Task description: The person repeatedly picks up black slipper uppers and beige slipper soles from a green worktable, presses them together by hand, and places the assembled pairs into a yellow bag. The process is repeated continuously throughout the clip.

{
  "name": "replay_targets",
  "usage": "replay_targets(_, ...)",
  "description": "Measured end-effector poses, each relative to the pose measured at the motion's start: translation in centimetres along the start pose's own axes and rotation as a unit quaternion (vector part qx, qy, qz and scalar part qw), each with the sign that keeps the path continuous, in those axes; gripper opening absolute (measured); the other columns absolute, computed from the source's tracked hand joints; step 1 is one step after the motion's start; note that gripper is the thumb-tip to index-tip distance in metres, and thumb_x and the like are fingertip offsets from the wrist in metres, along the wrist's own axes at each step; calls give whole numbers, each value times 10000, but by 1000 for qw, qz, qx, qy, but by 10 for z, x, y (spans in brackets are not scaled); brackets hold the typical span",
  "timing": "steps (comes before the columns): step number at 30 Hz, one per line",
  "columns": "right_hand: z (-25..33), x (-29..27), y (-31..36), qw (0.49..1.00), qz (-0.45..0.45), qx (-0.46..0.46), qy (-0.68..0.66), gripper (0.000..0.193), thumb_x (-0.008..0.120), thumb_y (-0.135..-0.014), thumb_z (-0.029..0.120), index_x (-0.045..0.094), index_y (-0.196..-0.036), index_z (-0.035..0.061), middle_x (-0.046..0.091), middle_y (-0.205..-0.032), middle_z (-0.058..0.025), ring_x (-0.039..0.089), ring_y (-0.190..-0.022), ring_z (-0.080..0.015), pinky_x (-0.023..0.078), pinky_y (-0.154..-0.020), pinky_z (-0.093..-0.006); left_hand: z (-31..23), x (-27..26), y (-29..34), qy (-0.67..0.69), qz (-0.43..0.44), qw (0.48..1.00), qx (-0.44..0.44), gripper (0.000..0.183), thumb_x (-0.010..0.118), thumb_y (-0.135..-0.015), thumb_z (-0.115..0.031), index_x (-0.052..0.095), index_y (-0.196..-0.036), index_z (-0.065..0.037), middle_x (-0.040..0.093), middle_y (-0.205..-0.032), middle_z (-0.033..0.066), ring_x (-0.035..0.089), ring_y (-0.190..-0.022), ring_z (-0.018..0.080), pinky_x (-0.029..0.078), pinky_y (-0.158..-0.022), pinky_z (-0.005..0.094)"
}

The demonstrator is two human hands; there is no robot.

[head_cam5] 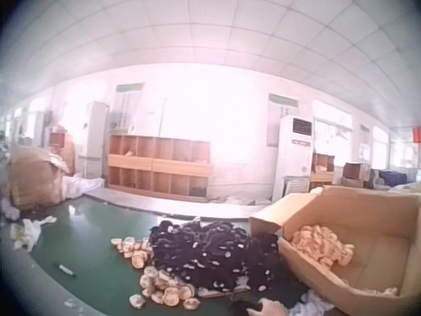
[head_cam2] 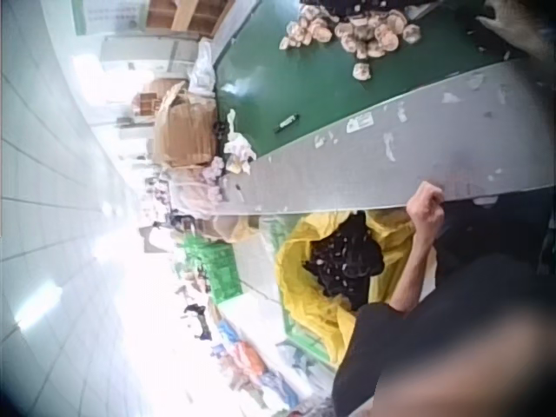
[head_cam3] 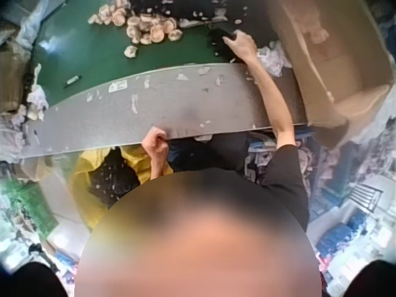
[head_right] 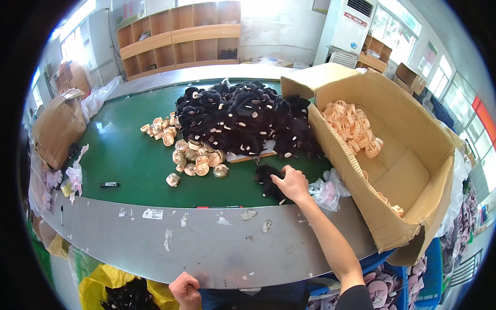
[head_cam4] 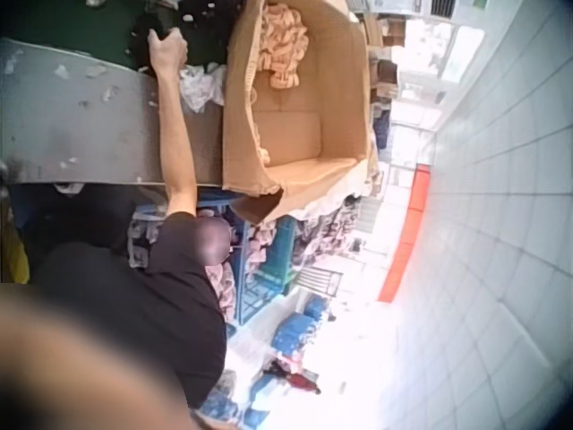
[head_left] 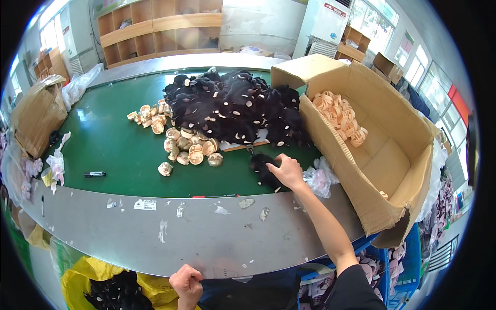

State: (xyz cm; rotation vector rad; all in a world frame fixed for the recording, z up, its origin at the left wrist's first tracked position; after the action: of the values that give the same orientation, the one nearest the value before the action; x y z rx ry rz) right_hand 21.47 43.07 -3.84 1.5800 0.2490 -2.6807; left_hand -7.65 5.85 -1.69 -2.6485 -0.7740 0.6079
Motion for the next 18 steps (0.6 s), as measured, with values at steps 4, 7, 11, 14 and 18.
replay_targets(4, 12, 2, 1, 989, 56, -40, -128, 385, 739, -784, 337, 711, -868, -38, 715, -786, -216, 713, -763, -350, 542, -712, -424, 6, 12, 2, 112, 29, 990, -80, 212, 394, -677, 132, 520, -611, -26, 470, -526, 18, 427, -484, 83, 286, -465, 236)
replay_targets(7, 77, -30, 45, 979, 50, -85, -179, 307, 740, -793, 261, 705, -891, -28, 686, -725, -184, 686, -672, -330, 528, -652, -401, -15, 21, -10, 159, 60, 982, -81, 176, 441, -774, 97, 581, -733, -1, 501, -555, -15, 411, -492, 45, 290, -468, 220)
replay_targets(11, 144, -55, 140, 951, 80, -165, -247, 251, 747, -808, 213, 695, -948, 11, 660, -716, -151, 649, -620, -296, 516, -614, -373, -42, 51, -20, 237, 73, 958, -142, 173, 614, -910, -27, 631, -1066, 45, 627, -837, 60, 465, -545, 27, 339, -484, 197)
replay_targets(14, 158, -50, 198, 930, 137, -131, -316, 240, 743, -823, 191, 689, -982, 20, 646, -722, -123, 619, -582, -229, 502, -574, -338, -71, 64, -32, 278, 70, 950, -122, 360, 668, -984, -152, 612, -1259, 73, 634, -1163, 157, 554, -664, 47, 389, -526, 158)
replay_targets(18, 149, -49, 231, 891, 73, -124, -430, 178, 655, -890, 104, 680, -1003, -31, 616, -729, -65, 518, -578, -84, 436, -528, -266, -64, 70, -17, 172, 143, 969, -109, 327, 610, -1002, -142, 632, -1236, 86, 651, -1167, 172, 607, -742, 122, 457, -611, 222)
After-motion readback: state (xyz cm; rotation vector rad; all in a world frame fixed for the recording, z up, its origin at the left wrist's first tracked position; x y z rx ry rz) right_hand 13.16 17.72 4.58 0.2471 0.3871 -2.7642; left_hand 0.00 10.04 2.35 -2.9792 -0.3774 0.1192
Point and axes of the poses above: each hand's wrist, its own y-axis away from the middle knuckle, its own x-axis out of the palm, z = x × y, the point moved 10 cm from there along -y, towards the middle knuckle
